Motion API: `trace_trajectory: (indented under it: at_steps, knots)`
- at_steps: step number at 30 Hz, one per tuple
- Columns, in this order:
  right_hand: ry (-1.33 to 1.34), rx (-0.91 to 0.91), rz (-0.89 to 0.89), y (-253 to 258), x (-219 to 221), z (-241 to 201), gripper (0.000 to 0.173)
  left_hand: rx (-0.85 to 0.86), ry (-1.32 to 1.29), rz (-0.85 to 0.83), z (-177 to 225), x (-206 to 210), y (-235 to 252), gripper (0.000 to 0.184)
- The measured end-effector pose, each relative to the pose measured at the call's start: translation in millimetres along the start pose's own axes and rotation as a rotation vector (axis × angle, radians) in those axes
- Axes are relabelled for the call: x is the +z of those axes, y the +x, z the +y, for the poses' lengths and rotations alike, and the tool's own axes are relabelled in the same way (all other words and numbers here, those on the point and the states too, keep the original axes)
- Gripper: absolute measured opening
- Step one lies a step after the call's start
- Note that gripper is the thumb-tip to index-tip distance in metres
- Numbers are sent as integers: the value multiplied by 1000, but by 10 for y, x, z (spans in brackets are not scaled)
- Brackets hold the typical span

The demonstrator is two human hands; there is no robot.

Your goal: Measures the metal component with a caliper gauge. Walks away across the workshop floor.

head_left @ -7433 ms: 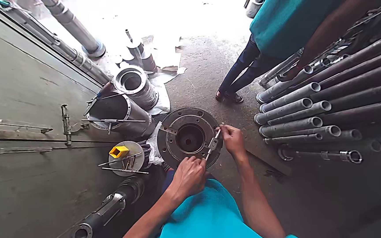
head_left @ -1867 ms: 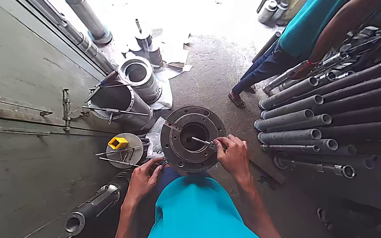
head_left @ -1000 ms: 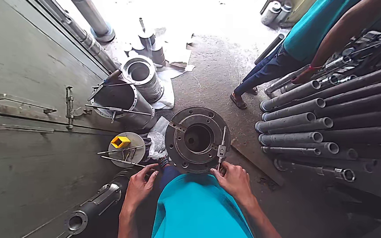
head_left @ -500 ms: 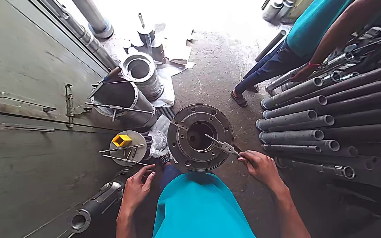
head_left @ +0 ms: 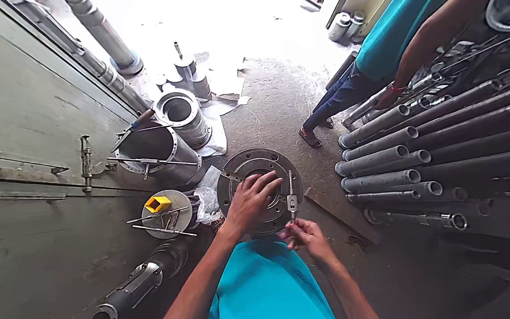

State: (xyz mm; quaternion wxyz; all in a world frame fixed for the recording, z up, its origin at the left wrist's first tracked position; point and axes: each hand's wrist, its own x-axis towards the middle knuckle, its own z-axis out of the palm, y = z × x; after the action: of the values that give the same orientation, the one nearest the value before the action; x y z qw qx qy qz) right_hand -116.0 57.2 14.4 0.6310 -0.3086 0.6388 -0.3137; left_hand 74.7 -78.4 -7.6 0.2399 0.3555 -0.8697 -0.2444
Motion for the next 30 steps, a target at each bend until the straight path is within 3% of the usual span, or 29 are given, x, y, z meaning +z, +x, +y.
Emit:
trace_trajectory:
  at_steps: [2,4,6,9,11,14,15,20,22,25,28,30]
  knots:
    - [273,-61,-31,68,300,97,24,171,93,-120,-103,173,400,47]
    - [454,-91,-53,149,437,172,21,275,130,-261,-216,275,645,38]
    - [438,-79,-98,177,299,184,18,318,179,-348,-299,265,760,24]
    - [241,-87,-118,90,-180,232,19,339,215,-263,-336,222,735,24]
    - [85,-126,-26,70,-560,195,22,315,238,-239,-273,175,666,31]
    - [-74,-186,128,201,-895,24,16,256,264,-177,-127,157,345,11]
    - [-64,-216,168,293,-945,-21,14,193,300,-182,-42,136,205,12]
    - [40,-379,359,913,-810,-231,12,-143,182,-246,613,215,-333,39]
    - [-128,-362,301,1177,-582,-467,13,-173,-39,-404,815,253,-337,39]
    - [-647,-408,132,1292,-47,-875,21,-46,-285,-612,928,208,-286,34]
    - [-1102,-384,-192,1006,487,-1006,32,-2,-428,-600,739,-338,-275,30]
    - [-1180,-570,-258,697,633,-743,26,22,-566,-492,489,-761,-266,31]
